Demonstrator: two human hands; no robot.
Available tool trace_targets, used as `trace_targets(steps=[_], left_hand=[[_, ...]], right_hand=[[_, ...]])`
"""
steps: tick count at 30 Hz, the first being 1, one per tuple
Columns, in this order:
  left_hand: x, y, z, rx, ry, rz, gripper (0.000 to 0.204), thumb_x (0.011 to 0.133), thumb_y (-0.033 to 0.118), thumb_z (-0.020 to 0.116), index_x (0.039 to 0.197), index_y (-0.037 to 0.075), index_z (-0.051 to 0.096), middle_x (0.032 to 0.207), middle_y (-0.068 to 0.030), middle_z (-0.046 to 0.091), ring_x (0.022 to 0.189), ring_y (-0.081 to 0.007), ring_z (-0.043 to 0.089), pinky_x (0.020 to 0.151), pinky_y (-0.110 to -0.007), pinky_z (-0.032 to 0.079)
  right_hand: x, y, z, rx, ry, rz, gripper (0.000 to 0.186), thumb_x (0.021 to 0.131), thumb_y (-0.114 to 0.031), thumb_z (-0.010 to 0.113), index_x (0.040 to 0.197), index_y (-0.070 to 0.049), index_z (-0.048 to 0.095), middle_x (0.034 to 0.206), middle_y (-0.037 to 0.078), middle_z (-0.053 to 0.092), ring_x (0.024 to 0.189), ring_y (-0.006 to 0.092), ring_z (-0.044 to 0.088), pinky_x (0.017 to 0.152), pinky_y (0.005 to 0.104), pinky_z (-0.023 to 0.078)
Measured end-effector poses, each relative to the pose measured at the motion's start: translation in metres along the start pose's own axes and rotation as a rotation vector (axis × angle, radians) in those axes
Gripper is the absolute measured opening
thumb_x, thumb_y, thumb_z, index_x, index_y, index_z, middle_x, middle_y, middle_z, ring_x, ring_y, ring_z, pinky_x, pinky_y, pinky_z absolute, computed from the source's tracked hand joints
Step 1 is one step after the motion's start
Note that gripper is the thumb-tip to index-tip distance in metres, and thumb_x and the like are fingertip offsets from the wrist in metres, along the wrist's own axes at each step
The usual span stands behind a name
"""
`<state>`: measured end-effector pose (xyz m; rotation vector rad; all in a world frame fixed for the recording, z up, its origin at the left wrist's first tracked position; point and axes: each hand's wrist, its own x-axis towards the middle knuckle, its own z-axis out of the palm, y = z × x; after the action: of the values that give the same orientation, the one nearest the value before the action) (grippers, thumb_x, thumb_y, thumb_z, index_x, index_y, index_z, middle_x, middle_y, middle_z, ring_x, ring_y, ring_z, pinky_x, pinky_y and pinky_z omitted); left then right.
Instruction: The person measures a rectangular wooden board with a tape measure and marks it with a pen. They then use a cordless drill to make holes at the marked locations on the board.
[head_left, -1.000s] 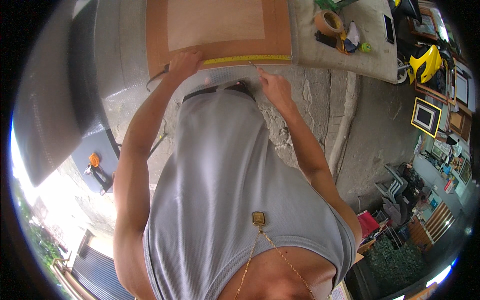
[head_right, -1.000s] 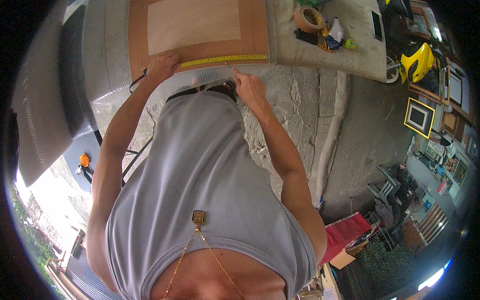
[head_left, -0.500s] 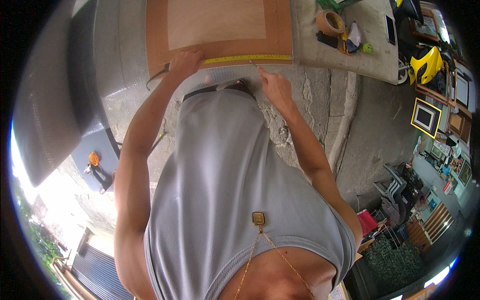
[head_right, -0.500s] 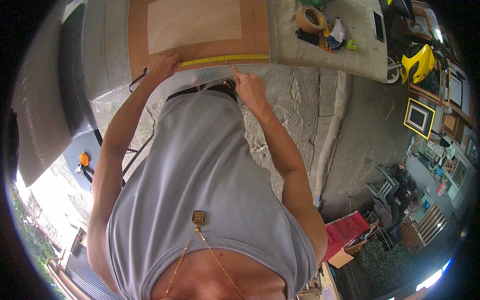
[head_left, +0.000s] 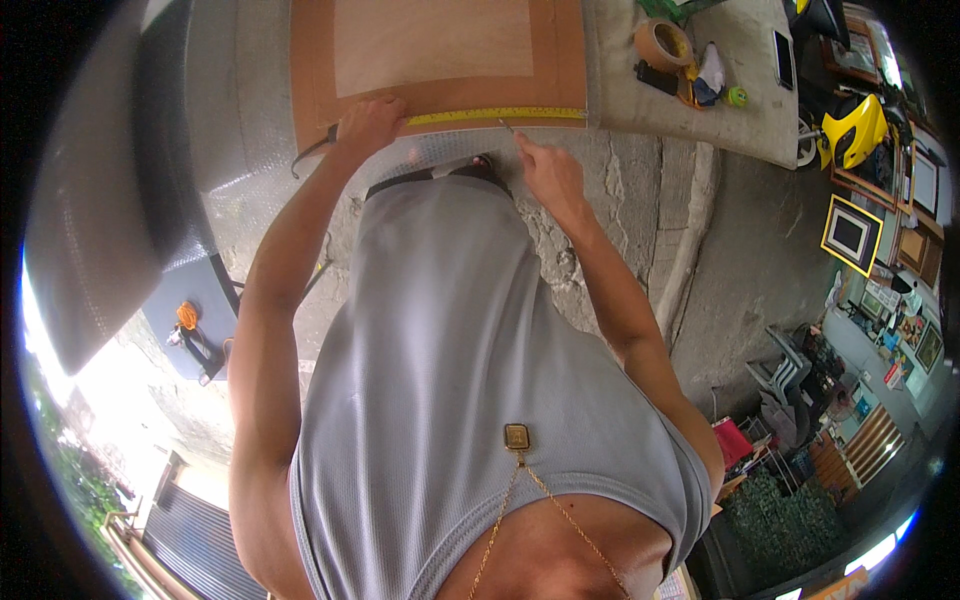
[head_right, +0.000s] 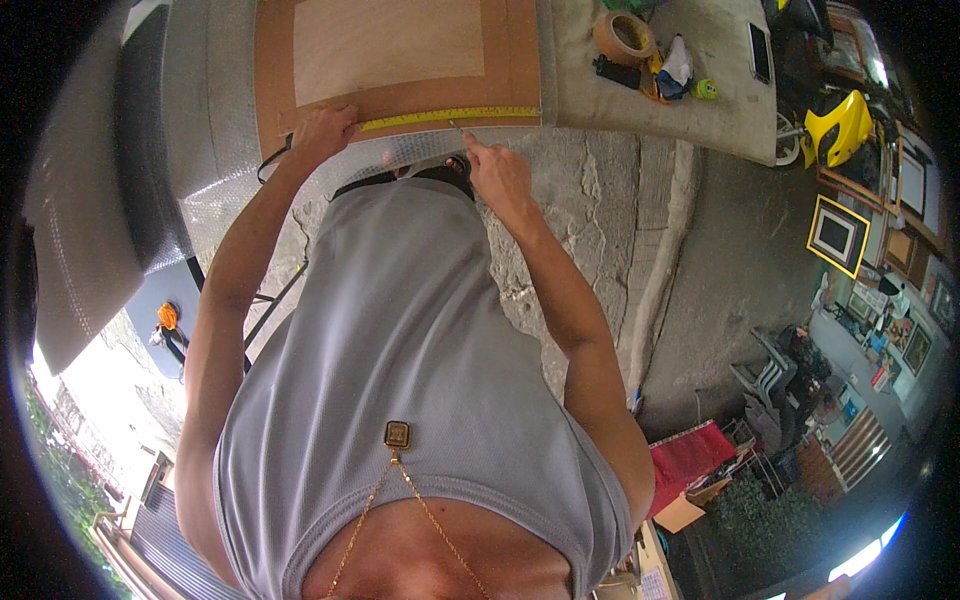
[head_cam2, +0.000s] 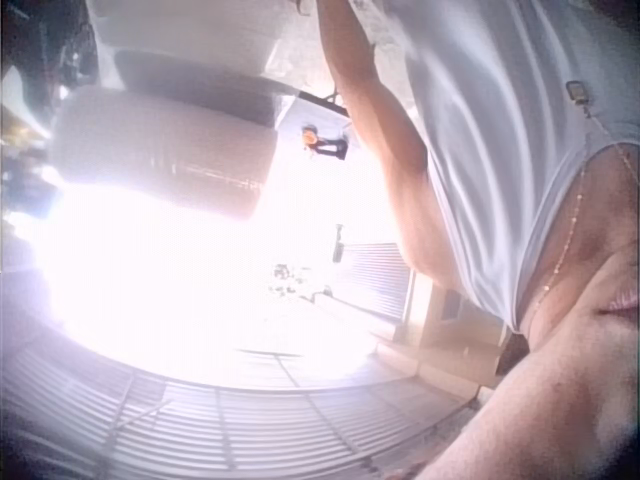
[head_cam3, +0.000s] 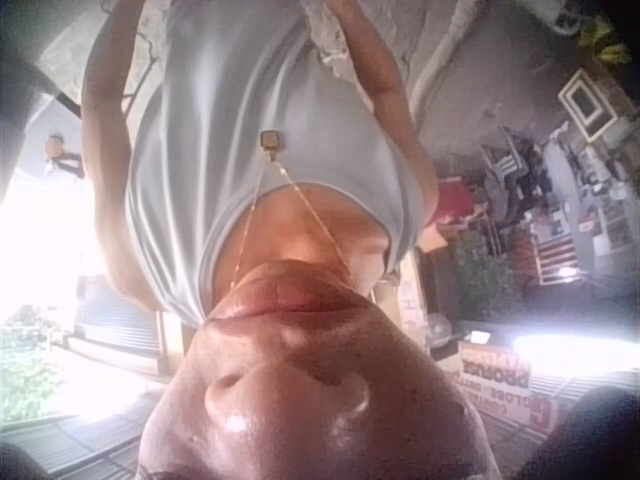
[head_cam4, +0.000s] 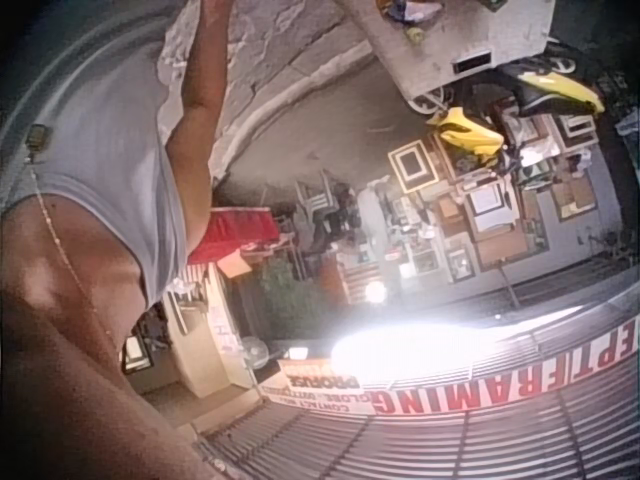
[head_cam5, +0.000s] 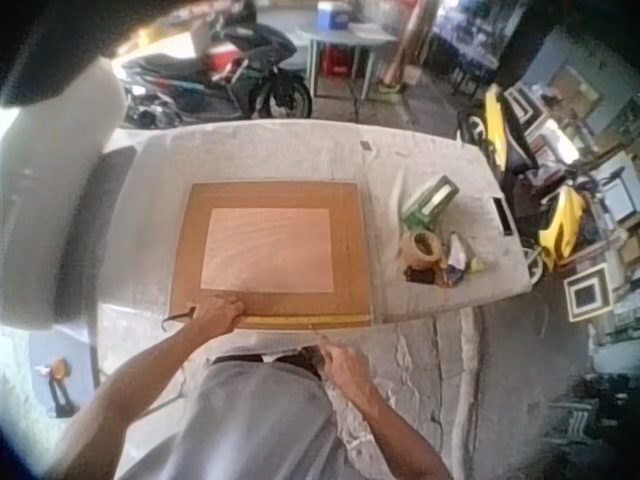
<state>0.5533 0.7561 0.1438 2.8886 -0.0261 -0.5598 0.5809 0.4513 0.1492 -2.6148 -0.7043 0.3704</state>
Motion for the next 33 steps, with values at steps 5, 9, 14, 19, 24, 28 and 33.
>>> trace_targets(steps=[5,9,14,19,24,28,33], left_hand=[[-0.001,0.003,-0.007,0.018,-0.020,-0.003,0.021,0.083,0.026,0.058,0.094,0.008,0.063,0.092,-0.0113,0.063,0.087,-0.0320,0.063,0.076,-0.044,0.051],[0.001,0.000,-0.002,0.025,-0.009,0.000,0.021,0.083,0.026,0.059,0.091,0.007,0.063,0.092,-0.0118,0.063,0.087,-0.0323,0.063,0.075,-0.044,0.051],[0.005,-0.008,0.012,-0.001,0.039,0.030,0.018,0.083,0.022,0.057,0.089,0.007,0.061,0.091,-0.0117,0.063,0.085,-0.0329,0.063,0.073,-0.046,0.051],[0.007,-0.015,0.022,0.002,0.072,0.090,0.017,0.083,0.020,0.055,0.092,0.007,0.061,0.092,-0.0118,0.063,0.084,-0.0328,0.063,0.073,-0.045,0.050],[0.005,-0.015,0.027,-0.024,0.132,0.114,0.015,0.082,0.017,0.057,0.091,0.005,0.060,0.086,-0.0126,0.061,0.079,-0.0329,0.061,0.072,-0.044,0.049],[0.006,-0.014,0.026,-0.013,0.114,0.110,0.015,0.083,0.017,0.056,0.091,0.006,0.060,0.086,-0.0122,0.061,0.080,-0.0326,0.062,0.072,-0.044,0.050],[0.011,-0.020,0.032,-0.004,0.109,0.107,0.017,0.083,0.019,0.057,0.093,0.006,0.060,0.089,-0.0127,0.062,0.082,-0.0334,0.062,0.071,-0.045,0.050]], right_hand=[[0.006,-0.014,-0.012,0.000,-0.143,0.112,0.026,0.087,-0.018,0.054,0.110,-0.014,0.064,0.079,0.020,0.064,0.073,0.0383,0.063,0.063,0.0465,0.048],[0.018,-0.029,-0.027,-0.026,-0.198,0.073,0.020,0.086,-0.015,0.051,0.096,-0.004,0.065,0.078,0.023,0.063,0.073,0.0404,0.062,0.064,0.0486,0.048],[0.037,-0.026,-0.024,-0.065,-0.193,-0.074,0.019,0.082,-0.013,0.053,0.083,0.003,0.063,0.077,0.025,0.063,0.075,0.0416,0.063,0.067,0.0498,0.049],[0.057,-0.036,-0.037,-0.167,-0.346,-0.091,0.016,0.078,-0.011,0.055,0.080,0.003,0.064,0.080,0.025,0.064,0.078,0.0405,0.064,0.069,0.0502,0.050],[0.064,-0.043,-0.041,-0.181,-0.401,-0.128,0.018,0.077,-0.010,0.051,0.079,0.002,0.065,0.079,0.025,0.064,0.079,0.0400,0.064,0.071,0.0503,0.050],[0.063,-0.050,-0.040,-0.189,-0.383,-0.169,0.021,0.078,-0.010,0.048,0.079,0.002,0.065,0.079,0.025,0.064,0.079,0.0394,0.064,0.071,0.0496,0.050],[0.062,-0.033,-0.024,-0.161,-0.354,-0.059,0.020,0.077,-0.013,0.052,0.082,0.001,0.066,0.081,0.024,0.064,0.080,0.0396,0.064,0.070,0.0488,0.050]])
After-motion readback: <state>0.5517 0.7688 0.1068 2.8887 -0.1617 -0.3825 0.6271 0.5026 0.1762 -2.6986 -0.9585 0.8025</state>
